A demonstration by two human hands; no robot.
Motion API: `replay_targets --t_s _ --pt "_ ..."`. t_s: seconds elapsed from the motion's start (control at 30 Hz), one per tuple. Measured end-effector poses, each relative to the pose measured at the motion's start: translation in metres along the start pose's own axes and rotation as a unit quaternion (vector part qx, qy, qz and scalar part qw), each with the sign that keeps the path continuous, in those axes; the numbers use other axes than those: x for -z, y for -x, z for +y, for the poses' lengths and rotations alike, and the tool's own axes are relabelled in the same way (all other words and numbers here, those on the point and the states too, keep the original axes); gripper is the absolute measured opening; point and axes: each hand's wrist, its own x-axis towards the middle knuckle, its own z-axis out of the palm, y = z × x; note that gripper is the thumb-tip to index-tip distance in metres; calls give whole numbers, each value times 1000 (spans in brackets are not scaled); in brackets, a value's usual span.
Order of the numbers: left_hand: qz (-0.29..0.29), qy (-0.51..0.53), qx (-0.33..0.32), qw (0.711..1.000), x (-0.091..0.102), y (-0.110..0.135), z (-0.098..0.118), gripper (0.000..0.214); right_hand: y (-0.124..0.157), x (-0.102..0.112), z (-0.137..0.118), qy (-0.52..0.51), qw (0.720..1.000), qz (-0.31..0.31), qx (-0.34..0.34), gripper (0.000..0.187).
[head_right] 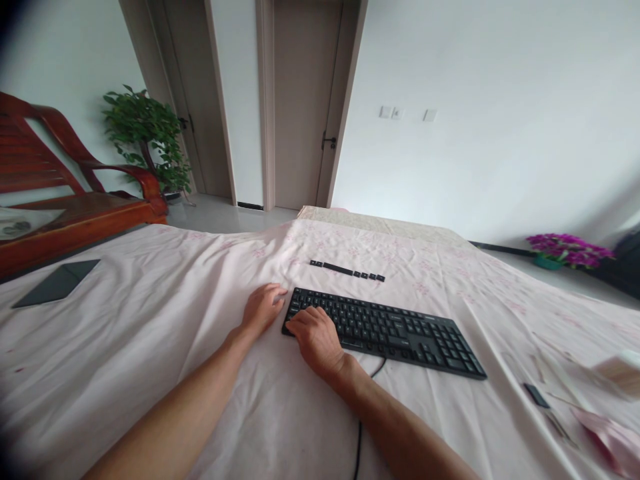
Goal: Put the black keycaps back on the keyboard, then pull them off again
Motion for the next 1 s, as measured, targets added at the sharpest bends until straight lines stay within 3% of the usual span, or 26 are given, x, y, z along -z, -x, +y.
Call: replay_targets --t_s 0.6,1.0 --pt "-3 4 3 1000 2 1 2 31 4 3 -3 -32 999 -17 -1 20" --pt "-10 0 -1 1000 4 1 4 31 8 7 -9 -23 999 -22 -21 37"
